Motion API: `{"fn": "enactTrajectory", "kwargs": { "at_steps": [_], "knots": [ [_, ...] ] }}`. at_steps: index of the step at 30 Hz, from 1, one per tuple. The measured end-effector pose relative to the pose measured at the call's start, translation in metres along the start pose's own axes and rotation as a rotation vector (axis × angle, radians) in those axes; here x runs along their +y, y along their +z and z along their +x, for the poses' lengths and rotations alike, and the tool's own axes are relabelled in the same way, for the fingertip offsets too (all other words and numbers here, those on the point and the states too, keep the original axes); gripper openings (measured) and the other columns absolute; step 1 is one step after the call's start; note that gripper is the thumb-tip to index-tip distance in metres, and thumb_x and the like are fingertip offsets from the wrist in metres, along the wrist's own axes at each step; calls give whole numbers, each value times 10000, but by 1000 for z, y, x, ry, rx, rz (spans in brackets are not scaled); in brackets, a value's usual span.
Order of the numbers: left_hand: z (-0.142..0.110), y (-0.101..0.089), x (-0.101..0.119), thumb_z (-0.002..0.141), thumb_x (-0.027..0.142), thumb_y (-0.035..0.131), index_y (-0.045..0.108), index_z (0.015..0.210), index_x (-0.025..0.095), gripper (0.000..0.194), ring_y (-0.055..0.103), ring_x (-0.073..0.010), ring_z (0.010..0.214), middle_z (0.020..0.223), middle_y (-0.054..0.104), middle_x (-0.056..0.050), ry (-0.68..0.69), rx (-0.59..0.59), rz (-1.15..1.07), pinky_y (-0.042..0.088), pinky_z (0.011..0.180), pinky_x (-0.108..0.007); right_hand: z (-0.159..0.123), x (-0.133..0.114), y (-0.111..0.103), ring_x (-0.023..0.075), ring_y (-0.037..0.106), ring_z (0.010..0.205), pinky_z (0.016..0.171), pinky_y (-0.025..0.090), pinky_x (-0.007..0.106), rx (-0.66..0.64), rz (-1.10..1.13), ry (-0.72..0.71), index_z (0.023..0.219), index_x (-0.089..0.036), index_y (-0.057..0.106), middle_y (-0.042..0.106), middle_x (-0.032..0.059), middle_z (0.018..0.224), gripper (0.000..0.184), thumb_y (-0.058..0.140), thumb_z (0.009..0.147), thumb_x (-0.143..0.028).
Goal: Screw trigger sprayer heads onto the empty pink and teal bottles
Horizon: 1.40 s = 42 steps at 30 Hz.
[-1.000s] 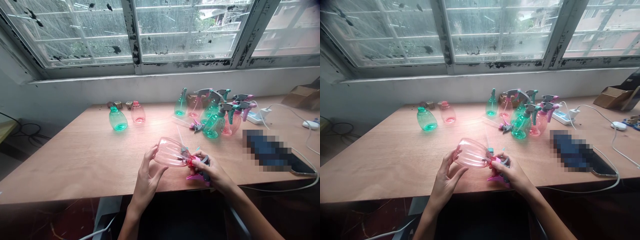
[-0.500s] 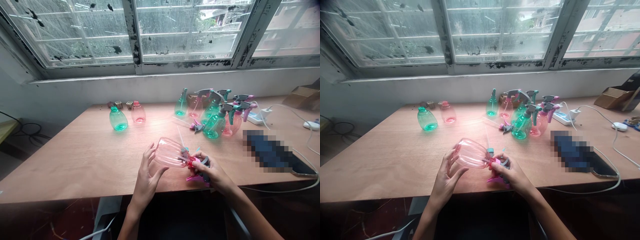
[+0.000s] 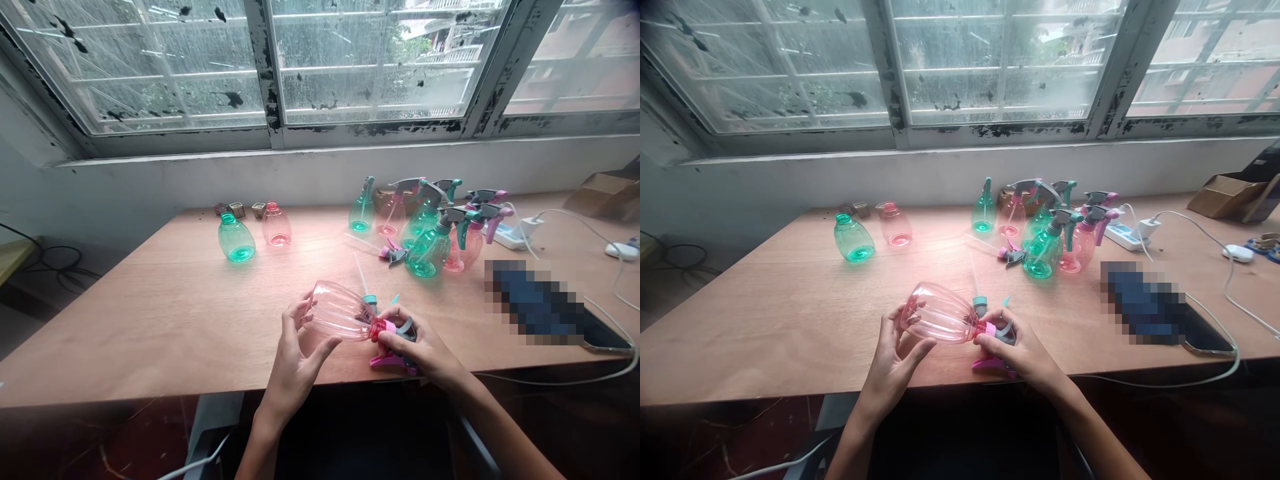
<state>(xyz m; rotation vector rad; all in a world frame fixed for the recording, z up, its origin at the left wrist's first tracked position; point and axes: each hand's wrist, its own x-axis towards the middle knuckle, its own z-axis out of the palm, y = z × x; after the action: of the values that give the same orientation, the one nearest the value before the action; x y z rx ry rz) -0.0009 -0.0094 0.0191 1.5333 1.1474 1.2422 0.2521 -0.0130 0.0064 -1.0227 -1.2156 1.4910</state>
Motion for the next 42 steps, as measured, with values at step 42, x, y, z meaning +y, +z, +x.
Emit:
{"fn": "enactTrajectory", "kwargs": {
  "at_steps": [42],
  "knots": [
    [3,-1,-2,941,534,759,448,1515,342,681,532,-309,1477,1615,506,-91,4,-12,80,442,1245,-510,1,-4,-1,167,779,736,702,645,274,-48,45,-2,1035,-216,649,765,-23,824,329,860,929,-445]
  ]
}}
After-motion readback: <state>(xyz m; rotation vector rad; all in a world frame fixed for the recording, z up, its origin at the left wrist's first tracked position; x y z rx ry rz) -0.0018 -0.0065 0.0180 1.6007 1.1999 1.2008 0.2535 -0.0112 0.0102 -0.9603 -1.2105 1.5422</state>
